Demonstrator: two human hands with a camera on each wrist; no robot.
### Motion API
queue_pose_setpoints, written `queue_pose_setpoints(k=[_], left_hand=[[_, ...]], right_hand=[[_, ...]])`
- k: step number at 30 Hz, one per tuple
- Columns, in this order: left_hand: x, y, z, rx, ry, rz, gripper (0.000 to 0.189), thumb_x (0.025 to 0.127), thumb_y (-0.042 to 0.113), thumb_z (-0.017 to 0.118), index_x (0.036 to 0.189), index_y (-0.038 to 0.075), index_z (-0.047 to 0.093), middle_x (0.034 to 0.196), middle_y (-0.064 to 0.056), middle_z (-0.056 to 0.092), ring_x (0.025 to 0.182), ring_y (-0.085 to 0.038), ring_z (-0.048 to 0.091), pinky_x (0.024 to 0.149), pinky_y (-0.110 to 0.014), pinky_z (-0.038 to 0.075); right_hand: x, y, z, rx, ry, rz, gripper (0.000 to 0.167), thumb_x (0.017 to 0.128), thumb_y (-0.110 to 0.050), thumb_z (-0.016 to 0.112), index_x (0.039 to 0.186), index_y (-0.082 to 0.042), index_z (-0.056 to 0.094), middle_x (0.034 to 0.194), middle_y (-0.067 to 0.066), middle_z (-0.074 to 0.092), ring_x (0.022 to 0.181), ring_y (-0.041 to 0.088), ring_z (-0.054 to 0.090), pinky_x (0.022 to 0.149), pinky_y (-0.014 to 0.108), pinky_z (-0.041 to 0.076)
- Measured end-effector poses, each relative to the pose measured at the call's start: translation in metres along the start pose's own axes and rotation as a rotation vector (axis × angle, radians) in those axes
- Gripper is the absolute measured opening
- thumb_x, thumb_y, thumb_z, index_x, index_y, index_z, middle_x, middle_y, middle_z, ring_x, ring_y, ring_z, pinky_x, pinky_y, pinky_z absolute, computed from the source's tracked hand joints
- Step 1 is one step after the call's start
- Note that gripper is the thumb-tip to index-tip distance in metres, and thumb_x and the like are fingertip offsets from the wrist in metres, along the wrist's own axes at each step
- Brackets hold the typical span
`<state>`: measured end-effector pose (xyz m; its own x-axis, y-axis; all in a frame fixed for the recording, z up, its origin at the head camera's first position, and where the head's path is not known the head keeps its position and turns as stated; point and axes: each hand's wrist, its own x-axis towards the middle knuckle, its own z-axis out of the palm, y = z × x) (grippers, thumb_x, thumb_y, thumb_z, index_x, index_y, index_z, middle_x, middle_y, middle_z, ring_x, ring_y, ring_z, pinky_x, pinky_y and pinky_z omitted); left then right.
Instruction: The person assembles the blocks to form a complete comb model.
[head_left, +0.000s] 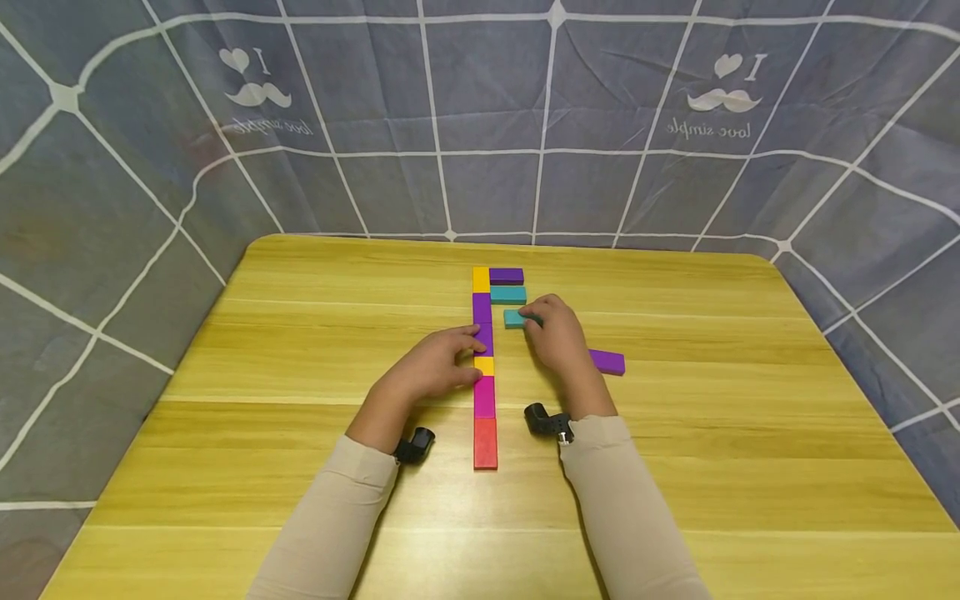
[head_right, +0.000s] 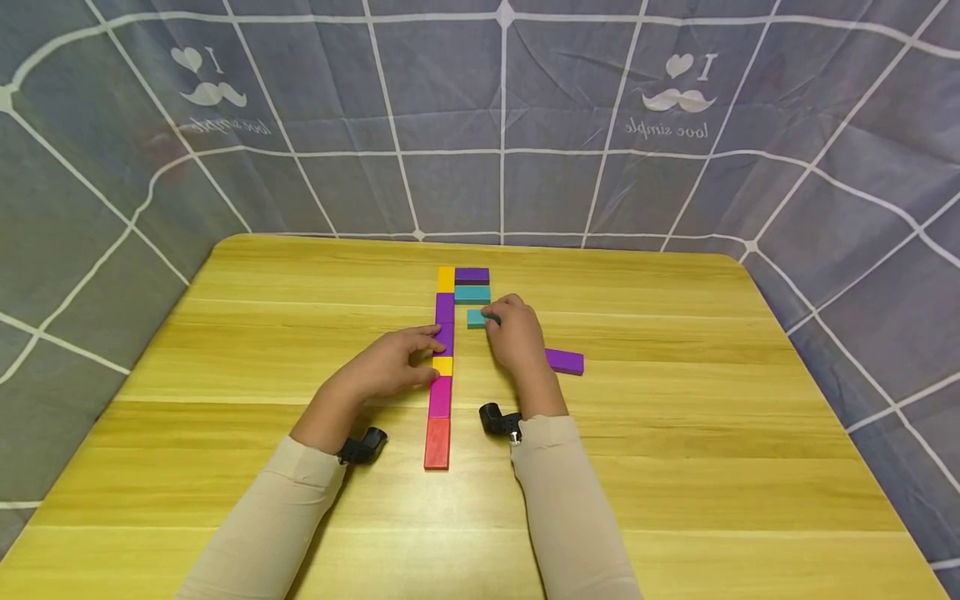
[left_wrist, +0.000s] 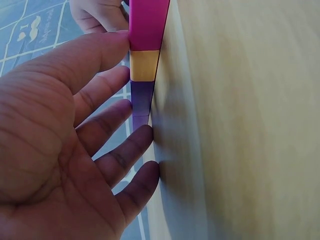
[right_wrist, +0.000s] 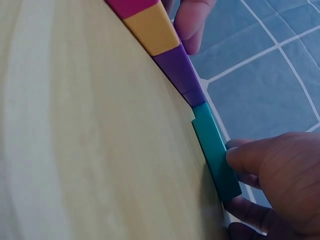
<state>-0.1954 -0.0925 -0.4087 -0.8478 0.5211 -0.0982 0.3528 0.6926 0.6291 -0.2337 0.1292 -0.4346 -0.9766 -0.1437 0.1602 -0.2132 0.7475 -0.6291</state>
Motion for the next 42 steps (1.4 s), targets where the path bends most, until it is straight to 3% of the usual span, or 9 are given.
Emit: queue_pose_setpoints(k=[42], left_hand=[[-0.004,-0.005,0.001,0.025,-0.015,0.009,0.043,0.091,0.020,0.071,0.132,0.007,0.064,0.156,-0.006,0.040,0.142,-0.030,0.036,0.116,-0.042,0.029]], right_hand=[[0.002,-0.012,0.012,0.011,-0.016,-0.001,0.023,0.100,-0.008,0.055,0.115,-0.002,0.071,0.124,0.013,0.058,0.116,0.032,0.057,0.105,0.043,0.043]])
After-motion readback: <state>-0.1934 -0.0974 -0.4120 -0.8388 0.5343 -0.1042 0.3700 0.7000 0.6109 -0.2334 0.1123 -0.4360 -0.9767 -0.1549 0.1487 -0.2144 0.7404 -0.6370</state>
